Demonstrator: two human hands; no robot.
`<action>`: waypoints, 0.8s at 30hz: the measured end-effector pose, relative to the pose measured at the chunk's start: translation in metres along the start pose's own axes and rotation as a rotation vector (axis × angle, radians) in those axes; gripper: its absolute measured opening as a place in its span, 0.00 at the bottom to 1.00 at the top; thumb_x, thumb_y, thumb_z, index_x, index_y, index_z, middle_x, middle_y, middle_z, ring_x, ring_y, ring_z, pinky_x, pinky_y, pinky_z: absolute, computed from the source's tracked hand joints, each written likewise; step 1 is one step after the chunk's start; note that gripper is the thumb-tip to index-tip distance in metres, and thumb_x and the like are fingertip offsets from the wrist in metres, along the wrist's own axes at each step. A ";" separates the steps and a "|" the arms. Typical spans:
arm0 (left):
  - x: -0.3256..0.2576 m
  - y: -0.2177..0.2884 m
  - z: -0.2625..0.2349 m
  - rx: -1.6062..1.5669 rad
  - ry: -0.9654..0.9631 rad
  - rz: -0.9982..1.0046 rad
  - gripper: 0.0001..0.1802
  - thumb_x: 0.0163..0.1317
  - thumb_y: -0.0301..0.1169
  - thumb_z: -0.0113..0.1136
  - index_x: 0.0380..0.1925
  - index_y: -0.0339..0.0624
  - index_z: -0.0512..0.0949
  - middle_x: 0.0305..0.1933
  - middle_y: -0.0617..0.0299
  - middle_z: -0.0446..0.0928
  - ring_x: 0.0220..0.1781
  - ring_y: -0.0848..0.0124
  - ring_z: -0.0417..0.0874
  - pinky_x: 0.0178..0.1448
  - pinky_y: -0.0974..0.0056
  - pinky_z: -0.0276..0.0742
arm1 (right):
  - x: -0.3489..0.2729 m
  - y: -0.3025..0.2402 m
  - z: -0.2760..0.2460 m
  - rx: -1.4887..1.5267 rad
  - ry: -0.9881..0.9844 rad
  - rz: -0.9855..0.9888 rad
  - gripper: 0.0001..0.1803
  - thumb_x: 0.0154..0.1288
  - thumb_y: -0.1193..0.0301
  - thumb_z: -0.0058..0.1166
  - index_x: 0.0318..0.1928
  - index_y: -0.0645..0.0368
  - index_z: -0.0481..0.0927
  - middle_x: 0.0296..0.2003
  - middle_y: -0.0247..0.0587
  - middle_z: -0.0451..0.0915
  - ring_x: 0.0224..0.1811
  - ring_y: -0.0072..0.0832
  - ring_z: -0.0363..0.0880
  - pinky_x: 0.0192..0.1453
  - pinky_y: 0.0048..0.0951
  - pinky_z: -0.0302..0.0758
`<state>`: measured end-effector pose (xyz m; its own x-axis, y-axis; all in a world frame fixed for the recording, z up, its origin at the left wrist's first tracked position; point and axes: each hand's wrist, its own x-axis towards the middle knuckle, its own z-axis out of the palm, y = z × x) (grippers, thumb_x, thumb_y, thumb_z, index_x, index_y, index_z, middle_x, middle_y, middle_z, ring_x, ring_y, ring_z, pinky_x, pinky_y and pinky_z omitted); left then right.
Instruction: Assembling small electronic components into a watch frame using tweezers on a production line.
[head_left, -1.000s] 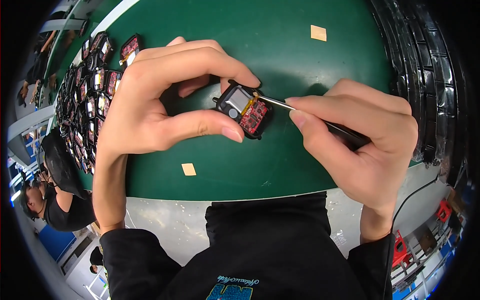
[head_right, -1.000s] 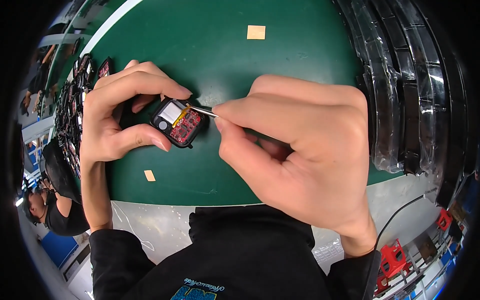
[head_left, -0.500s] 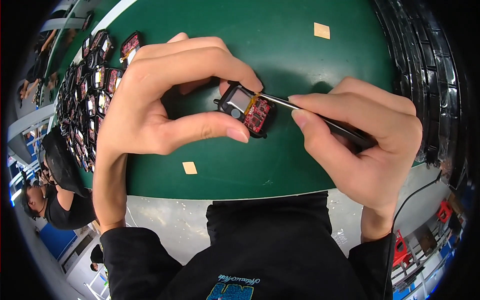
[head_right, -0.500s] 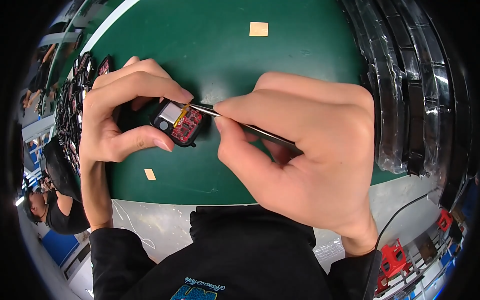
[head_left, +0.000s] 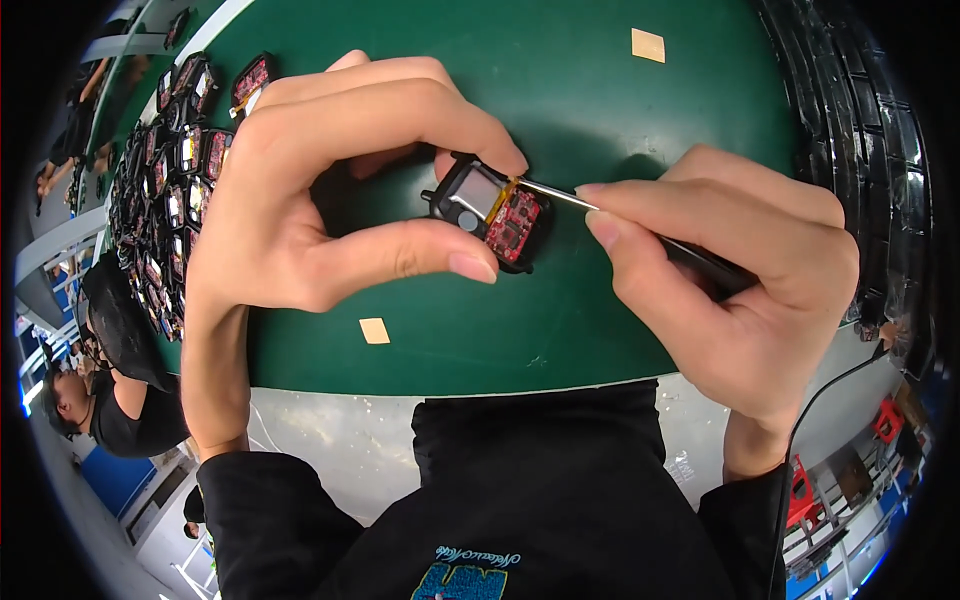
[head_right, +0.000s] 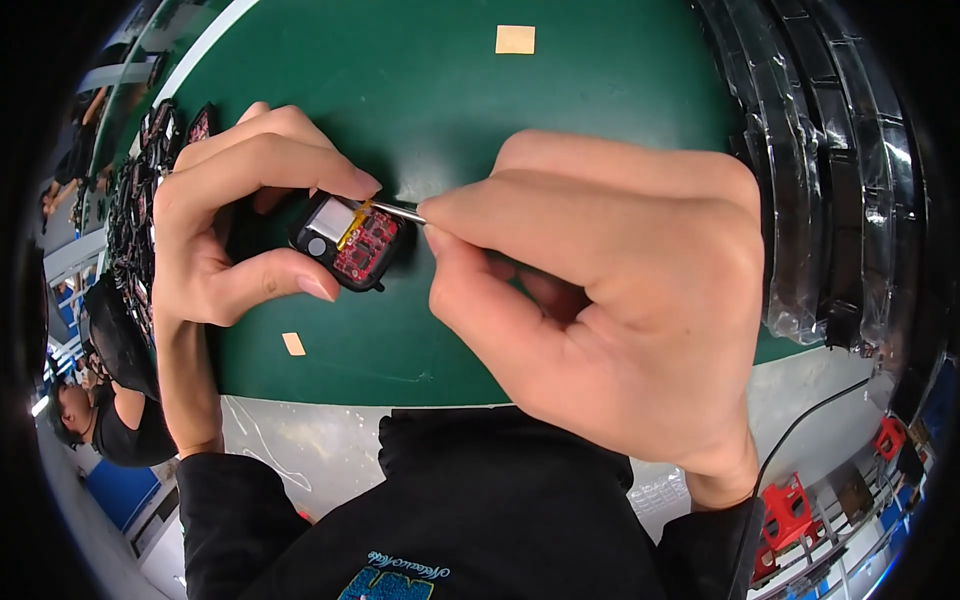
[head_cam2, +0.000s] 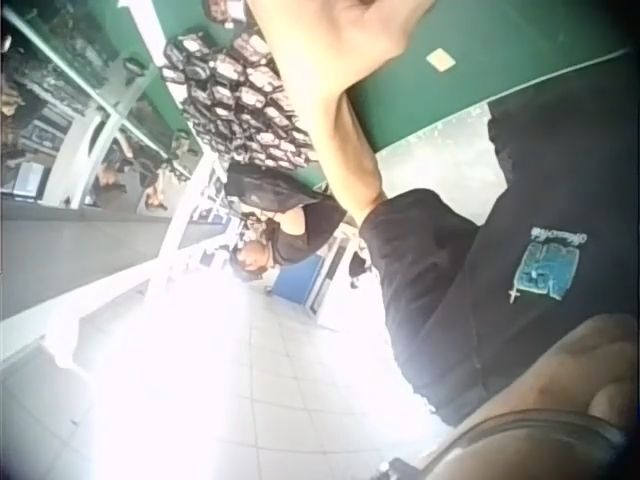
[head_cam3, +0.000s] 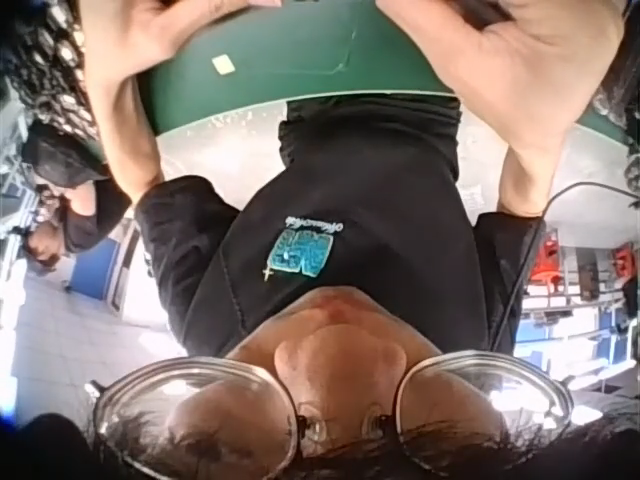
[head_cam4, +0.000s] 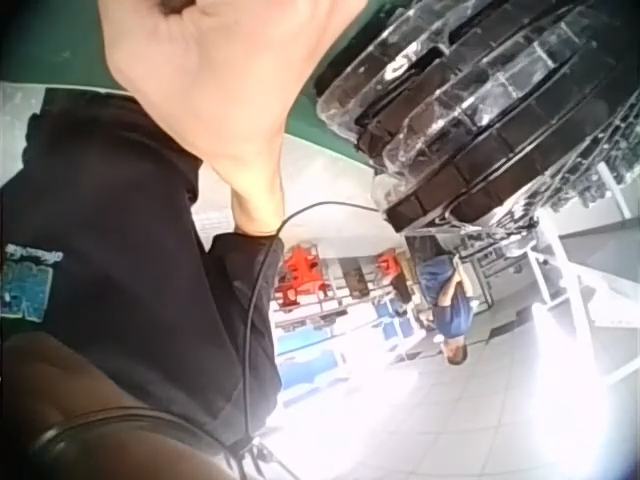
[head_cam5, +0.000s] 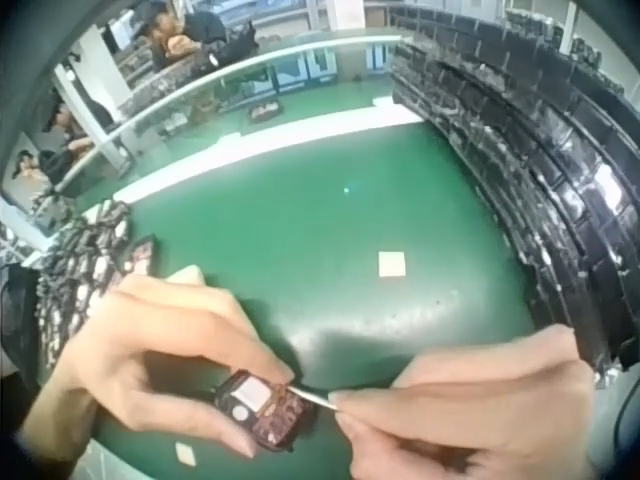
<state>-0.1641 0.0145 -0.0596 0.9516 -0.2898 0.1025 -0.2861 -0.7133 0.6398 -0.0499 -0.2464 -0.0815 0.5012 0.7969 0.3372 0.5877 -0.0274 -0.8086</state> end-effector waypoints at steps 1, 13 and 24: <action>0.001 0.001 0.001 -0.002 0.009 0.018 0.38 0.48 0.58 0.87 0.46 0.34 0.91 0.41 0.58 0.90 0.35 0.70 0.81 0.36 0.65 0.63 | 0.000 0.000 0.000 0.002 0.000 0.002 0.12 0.56 0.89 0.70 0.41 0.68 0.95 0.22 0.36 0.82 0.20 0.18 0.73 0.25 0.22 0.63; 0.000 0.001 0.004 -0.006 0.036 0.013 0.37 0.51 0.59 0.85 0.43 0.33 0.91 0.38 0.58 0.89 0.32 0.70 0.78 0.36 0.64 0.63 | -0.003 0.003 0.001 -0.033 0.029 -0.083 0.13 0.55 0.89 0.71 0.41 0.67 0.95 0.22 0.33 0.80 0.18 0.14 0.69 0.22 0.21 0.58; -0.003 0.001 0.004 -0.005 0.041 -0.009 0.36 0.50 0.57 0.86 0.44 0.34 0.91 0.38 0.59 0.88 0.32 0.71 0.76 0.37 0.64 0.62 | -0.004 0.001 0.004 -0.041 0.056 -0.080 0.14 0.56 0.89 0.70 0.41 0.64 0.95 0.22 0.31 0.79 0.16 0.12 0.65 0.21 0.21 0.55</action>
<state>-0.1675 0.0119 -0.0626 0.9580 -0.2567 0.1275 -0.2768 -0.7129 0.6443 -0.0540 -0.2473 -0.0851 0.4858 0.7623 0.4277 0.6520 0.0099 -0.7581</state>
